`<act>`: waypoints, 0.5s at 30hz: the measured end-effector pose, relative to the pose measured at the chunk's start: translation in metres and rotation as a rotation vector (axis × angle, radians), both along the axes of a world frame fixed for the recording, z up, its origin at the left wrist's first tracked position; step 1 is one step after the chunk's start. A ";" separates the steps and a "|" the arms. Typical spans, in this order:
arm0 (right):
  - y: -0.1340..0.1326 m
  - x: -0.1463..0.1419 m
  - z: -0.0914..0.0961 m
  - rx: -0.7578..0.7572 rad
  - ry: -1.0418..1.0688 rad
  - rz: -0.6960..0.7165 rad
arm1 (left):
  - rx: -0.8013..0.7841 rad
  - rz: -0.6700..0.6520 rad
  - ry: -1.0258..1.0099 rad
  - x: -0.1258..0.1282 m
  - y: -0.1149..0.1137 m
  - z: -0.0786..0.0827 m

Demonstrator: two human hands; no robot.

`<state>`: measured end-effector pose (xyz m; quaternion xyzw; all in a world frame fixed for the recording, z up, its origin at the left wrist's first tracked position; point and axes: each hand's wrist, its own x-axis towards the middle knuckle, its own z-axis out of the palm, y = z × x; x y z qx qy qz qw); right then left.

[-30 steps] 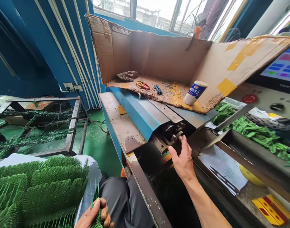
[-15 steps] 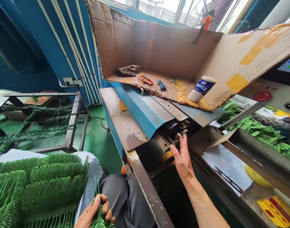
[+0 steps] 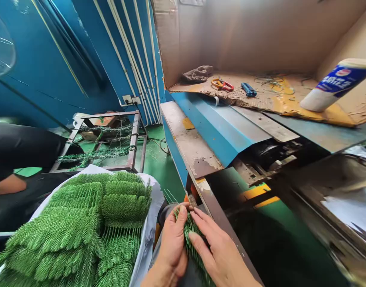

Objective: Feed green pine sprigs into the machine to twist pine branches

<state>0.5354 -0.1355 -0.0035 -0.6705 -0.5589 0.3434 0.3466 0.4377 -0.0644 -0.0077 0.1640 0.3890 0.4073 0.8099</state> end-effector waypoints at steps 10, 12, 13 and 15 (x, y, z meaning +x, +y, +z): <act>-0.011 -0.023 -0.006 0.154 -0.034 -0.246 | 0.048 -0.005 -0.088 0.010 -0.024 0.016; -0.014 -0.026 -0.006 0.208 -0.088 -0.236 | 0.017 -0.030 -0.097 0.008 -0.024 0.016; -0.016 -0.026 -0.006 0.229 -0.110 -0.216 | -0.011 -0.040 -0.115 0.008 -0.023 0.016; -0.018 -0.023 -0.003 0.251 -0.127 -0.163 | -0.086 -0.044 -0.176 0.008 -0.022 0.014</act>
